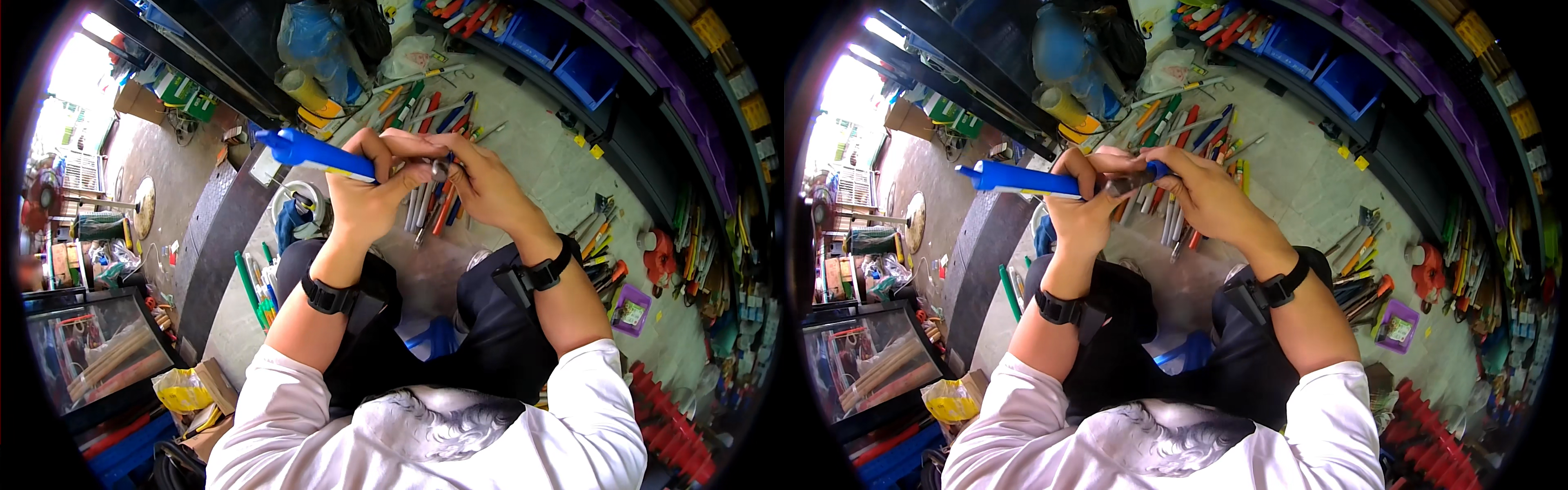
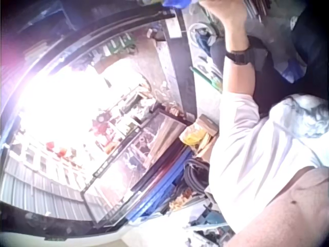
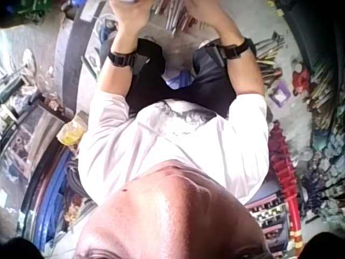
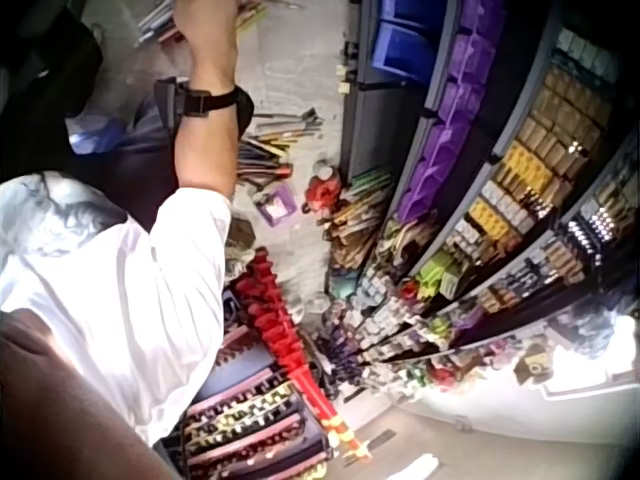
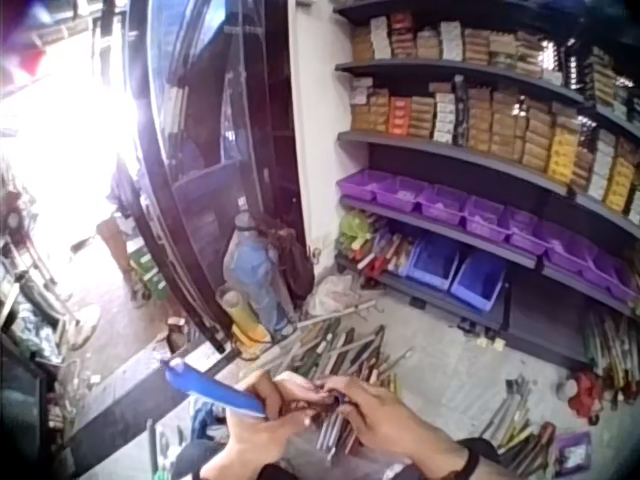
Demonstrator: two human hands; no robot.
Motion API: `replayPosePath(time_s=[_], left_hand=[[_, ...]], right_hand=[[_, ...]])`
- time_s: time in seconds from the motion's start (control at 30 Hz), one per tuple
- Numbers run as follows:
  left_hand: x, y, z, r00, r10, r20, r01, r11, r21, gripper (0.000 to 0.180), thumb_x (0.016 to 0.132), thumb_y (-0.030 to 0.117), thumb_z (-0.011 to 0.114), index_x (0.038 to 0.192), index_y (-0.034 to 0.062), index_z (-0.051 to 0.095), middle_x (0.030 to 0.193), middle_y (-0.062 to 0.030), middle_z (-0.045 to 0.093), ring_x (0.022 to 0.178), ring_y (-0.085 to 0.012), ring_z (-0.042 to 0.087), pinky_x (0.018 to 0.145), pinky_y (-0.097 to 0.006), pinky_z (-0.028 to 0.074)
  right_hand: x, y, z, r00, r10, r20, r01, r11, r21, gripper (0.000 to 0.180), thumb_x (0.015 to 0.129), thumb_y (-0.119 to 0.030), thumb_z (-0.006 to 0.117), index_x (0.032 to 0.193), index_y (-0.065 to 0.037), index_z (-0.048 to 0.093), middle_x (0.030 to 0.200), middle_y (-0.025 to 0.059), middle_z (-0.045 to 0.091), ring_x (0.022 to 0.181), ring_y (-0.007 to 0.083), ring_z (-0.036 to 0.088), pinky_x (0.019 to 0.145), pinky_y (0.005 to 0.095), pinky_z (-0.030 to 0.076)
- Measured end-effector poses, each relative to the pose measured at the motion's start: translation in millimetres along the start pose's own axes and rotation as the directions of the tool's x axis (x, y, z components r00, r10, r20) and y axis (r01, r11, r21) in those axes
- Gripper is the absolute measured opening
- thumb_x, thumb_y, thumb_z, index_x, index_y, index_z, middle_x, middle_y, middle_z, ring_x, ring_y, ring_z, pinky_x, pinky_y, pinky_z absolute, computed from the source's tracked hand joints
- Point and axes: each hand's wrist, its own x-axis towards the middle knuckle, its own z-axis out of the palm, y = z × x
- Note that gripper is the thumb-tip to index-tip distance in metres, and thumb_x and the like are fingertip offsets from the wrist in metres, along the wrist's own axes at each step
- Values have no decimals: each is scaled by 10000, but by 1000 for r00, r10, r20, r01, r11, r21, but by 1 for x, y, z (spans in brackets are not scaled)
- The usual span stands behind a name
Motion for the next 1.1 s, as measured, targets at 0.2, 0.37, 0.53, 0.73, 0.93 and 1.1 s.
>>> replayPosePath(time_s=[0.2, 0.37, 0.53, 0.73, 0.93, 1.1], left_hand=[[0, -4, -2, 994, 87, 65, -83, 994, -69, 414, 802, -61, 770, 736, 80, 386, 1000, -231, 724, 983, -291, 676, 869, -402, 544], [9, -3, -16, 952, -219, -212, 99, 881, -463, 302, 1051, 390, 475, 935, 112, 497, 1110, -201, 678, 1050, -308, 635, 905, -448, 487], [21, -15, -35, 811, -459, -362, 140, 753, -643, 419, 1063, 532, 309, 964, 175, 504, 1274, -174, 636, 1254, -337, 533, 980, -464, 395], [20, -20, -26, 807, -473, -355, 158, 751, -641, 446, 1070, 517, 276, 1004, 147, 515, 1354, -143, 596, 1257, -295, 524, 972, -454, 417], [19, -32, -23, 837, -431, -337, 189, 806, -561, 450, 1073, 512, 266, 1003, 137, 505, 1331, -184, 598, 1246, -315, 537, 980, -457, 415], [16, -48, -20, 814, -458, -356, 296, 856, -425, 439, 1078, 501, 289, 987, 113, 472, 1162, -203, 678, 1163, -326, 610, 903, -429, 431]], right_hand=[[4, 7, 5, 987, -151, -58, 153, 988, 26, 329, 940, -53, 597, 1263, -97, 552, 1189, 146, 659, 1058, 404, 629, 871, 433, 520], [2, 4, 3, 999, 48, 11, -46, 987, -156, 211, 971, -126, 579, 1180, -107, 555, 1054, 164, 667, 971, 421, 632, 785, 477, 510], [-1, 14, 8, 983, 180, 36, -161, 939, -304, 157, 1007, -207, 539, 1125, -103, 536, 976, 171, 669, 929, 416, 636, 746, 501, 494], [-2, 11, 10, 971, 233, 48, -192, 885, -424, 159, 1005, -234, 541, 1108, -113, 544, 955, 165, 669, 913, 401, 644, 741, 505, 497], [-3, 9, 14, 971, 240, 25, -197, 850, -489, 162, 985, -239, 566, 1076, -105, 549, 944, 147, 672, 895, 384, 653, 721, 500, 505], [-3, 2, 19, 990, 124, -65, -140, 876, -462, 197, 955, -247, 612, 1061, -94, 549, 944, 131, 673, 876, 379, 659, 702, 497, 515]])
